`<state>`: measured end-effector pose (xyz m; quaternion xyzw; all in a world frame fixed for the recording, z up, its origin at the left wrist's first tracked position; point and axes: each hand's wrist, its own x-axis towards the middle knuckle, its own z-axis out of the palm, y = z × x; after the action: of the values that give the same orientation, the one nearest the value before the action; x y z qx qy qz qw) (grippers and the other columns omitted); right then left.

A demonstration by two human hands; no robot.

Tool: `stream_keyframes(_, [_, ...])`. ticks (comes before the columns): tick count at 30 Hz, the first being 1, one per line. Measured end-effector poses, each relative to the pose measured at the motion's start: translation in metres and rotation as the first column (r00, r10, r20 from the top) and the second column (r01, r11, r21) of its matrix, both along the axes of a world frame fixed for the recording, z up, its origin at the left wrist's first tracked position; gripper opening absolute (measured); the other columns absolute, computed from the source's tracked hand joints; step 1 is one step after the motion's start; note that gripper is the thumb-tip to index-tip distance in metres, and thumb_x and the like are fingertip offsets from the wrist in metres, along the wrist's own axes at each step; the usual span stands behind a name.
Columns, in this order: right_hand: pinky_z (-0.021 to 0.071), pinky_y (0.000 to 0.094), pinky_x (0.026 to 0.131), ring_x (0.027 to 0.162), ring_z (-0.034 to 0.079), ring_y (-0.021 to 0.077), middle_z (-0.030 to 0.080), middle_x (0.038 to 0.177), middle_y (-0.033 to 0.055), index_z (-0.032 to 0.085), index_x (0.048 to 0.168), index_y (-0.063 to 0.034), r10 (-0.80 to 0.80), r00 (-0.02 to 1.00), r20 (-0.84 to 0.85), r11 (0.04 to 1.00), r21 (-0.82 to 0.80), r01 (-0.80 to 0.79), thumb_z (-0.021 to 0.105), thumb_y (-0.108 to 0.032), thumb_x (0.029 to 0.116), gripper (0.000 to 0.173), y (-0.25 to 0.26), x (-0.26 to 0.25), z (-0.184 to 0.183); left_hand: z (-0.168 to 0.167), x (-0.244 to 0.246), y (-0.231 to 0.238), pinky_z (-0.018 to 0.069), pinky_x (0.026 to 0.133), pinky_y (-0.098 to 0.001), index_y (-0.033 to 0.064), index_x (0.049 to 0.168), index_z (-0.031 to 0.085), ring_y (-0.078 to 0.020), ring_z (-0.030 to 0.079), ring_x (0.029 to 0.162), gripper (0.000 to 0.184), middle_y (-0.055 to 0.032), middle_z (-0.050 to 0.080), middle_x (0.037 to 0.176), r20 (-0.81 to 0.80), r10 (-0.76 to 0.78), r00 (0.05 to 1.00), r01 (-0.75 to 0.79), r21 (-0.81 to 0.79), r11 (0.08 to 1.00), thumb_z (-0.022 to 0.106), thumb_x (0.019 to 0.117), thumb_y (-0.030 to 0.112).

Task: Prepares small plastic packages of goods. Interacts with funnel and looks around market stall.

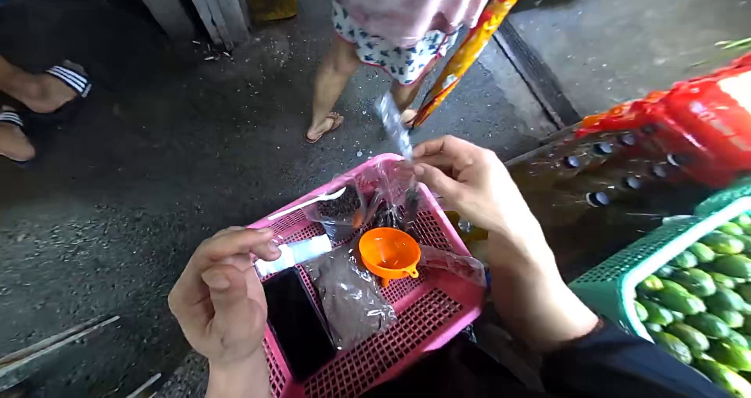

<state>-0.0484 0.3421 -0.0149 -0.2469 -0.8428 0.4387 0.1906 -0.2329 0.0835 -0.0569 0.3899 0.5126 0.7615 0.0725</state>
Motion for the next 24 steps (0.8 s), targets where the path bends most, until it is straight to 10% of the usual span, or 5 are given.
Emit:
stream_keyframes(6, [0.0622, 0.0263, 0.085, 0.097, 0.073, 0.0079, 0.075, 0.114, -0.0002, 0.063, 0.13, -0.0108, -0.101, 0.995, 0.022, 0.988, 0.117, 0.098, 0.064, -0.02, 0.101, 0.031, -0.002, 0.012, -0.008, 0.0, -0.004, 0.001, 0.0588, 0.077, -0.024, 0.0249, 0.111, 0.074, -0.0058, 0.07, 0.083, 0.033, 0.0102, 0.074, 0.096, 0.002, 0.017, 1.0, -0.017, -0.014, 1.0, 0.049, 0.1061, 0.047])
stream_keyframes(12, [0.0622, 0.0255, 0.085, 0.093, 0.071, 0.0048, 0.074, 0.104, -0.0017, 0.069, 0.117, -0.0052, 0.373, 0.928, -0.019, 0.911, 0.197, -0.362, 0.065, -0.025, 0.099, 0.027, -0.025, 0.002, -0.004, 0.017, -0.006, -0.012, 0.0593, 0.078, -0.0229, 0.0133, 0.105, 0.074, -0.0038, 0.068, 0.086, 0.023, 0.0073, 0.071, 0.097, -0.17, -0.074, 0.983, 0.013, -0.338, 0.941, 0.063, 0.1022, 0.033])
stream_keyframes(19, [0.0601, 0.0203, 0.082, 0.09, 0.069, -0.0011, 0.073, 0.099, -0.0073, 0.073, 0.115, -0.0128, 0.52, 0.839, 0.158, 0.807, 0.231, -0.543, 0.063, -0.039, 0.0997, 0.032, -0.026, 0.008, -0.021, 0.014, -0.009, -0.042, 0.0579, 0.068, -0.0204, 0.0235, 0.103, 0.078, 0.0035, 0.065, 0.074, 0.016, 0.0138, 0.072, 0.088, -0.187, -0.384, 0.904, 0.042, -0.856, 0.515, 0.064, 0.0982, 0.03])
stream_keyframes(24, [0.0593, 0.0191, 0.082, 0.09, 0.068, -0.0013, 0.073, 0.098, -0.0066, 0.074, 0.114, -0.0127, 0.53, 0.832, 0.163, 0.793, 0.253, -0.555, 0.061, -0.038, 0.1, 0.032, -0.031, 0.009, -0.026, -0.028, 0.007, -0.006, 0.0579, 0.084, -0.0522, 0.0132, 0.119, 0.075, -0.0268, 0.071, 0.093, 0.024, -0.0089, 0.073, 0.108, -0.236, -0.331, 0.914, -0.153, -0.954, 0.258, 0.071, 0.0961, 0.017])
